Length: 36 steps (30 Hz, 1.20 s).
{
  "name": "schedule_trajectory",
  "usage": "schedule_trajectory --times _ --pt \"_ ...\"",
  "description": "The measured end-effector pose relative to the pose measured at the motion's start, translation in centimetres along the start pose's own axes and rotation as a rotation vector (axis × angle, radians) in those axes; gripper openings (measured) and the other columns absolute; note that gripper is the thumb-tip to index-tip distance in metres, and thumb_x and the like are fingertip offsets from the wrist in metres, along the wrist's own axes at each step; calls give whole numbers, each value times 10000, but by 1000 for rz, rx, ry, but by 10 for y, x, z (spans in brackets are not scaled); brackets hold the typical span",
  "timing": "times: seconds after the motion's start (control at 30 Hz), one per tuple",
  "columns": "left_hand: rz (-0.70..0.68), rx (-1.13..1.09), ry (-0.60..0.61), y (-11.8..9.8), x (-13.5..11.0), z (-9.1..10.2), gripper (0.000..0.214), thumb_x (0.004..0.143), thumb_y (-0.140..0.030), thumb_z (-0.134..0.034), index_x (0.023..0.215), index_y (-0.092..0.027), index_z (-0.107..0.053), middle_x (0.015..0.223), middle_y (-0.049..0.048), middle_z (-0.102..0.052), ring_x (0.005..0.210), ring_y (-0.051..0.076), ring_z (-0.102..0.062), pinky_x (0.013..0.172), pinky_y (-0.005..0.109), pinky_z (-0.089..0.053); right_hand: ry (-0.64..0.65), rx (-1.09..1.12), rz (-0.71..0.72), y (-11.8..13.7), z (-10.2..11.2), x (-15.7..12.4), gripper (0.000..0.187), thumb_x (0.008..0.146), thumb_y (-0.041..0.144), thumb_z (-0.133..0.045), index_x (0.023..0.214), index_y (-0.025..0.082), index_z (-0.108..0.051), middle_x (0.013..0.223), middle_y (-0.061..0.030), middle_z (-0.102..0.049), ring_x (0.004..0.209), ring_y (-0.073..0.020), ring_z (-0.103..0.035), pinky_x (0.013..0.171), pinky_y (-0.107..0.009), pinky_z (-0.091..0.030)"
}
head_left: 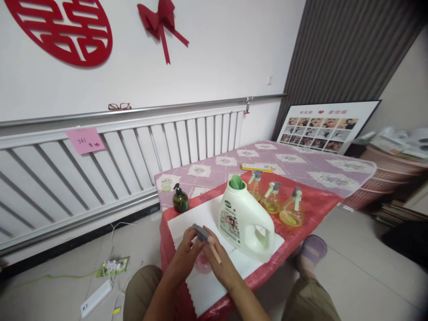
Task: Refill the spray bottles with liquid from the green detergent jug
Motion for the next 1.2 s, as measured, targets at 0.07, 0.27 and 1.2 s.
schedule_trajectory --times 0.07,0.27,1.2 --pt "-21 -46 -6 0 1 -1 407 868 -424 -548 1236 -249 -556 1415 82 -469 1315 270 -419 1076 423 -357 -2 15 -11 2 -1 1 555 939 507 -447 1446 295 -368 1513 -65 -416 1393 -230 -376 1165 -444 -277" --pt "3 -188 -64 11 -7 -12 467 884 -481 -519 1267 -215 -513 1334 96 -569 1294 265 -476 1109 427 -349 -24 -32 17 16 -1 4 521 939 495 -453 1418 289 -430 1452 -67 -487 1367 -241 -399 1145 -448 -297" --pt "-5 -145 -279 38 -23 -19 651 734 -418 -687 1295 -173 -465 1317 160 -564 1189 273 -578 1000 344 -474 -130 -92 97 39 -5 14 257 777 220 -572 1032 221 -599 1034 -47 -670 959 -209 -638 878 -348 -496"
Point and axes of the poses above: each hand's wrist, its own x-axis towards the middle knuckle, its own z-axis out of the back of the hand, y = z × x, the point moved 7 cm from there along x, towards the middle knuckle
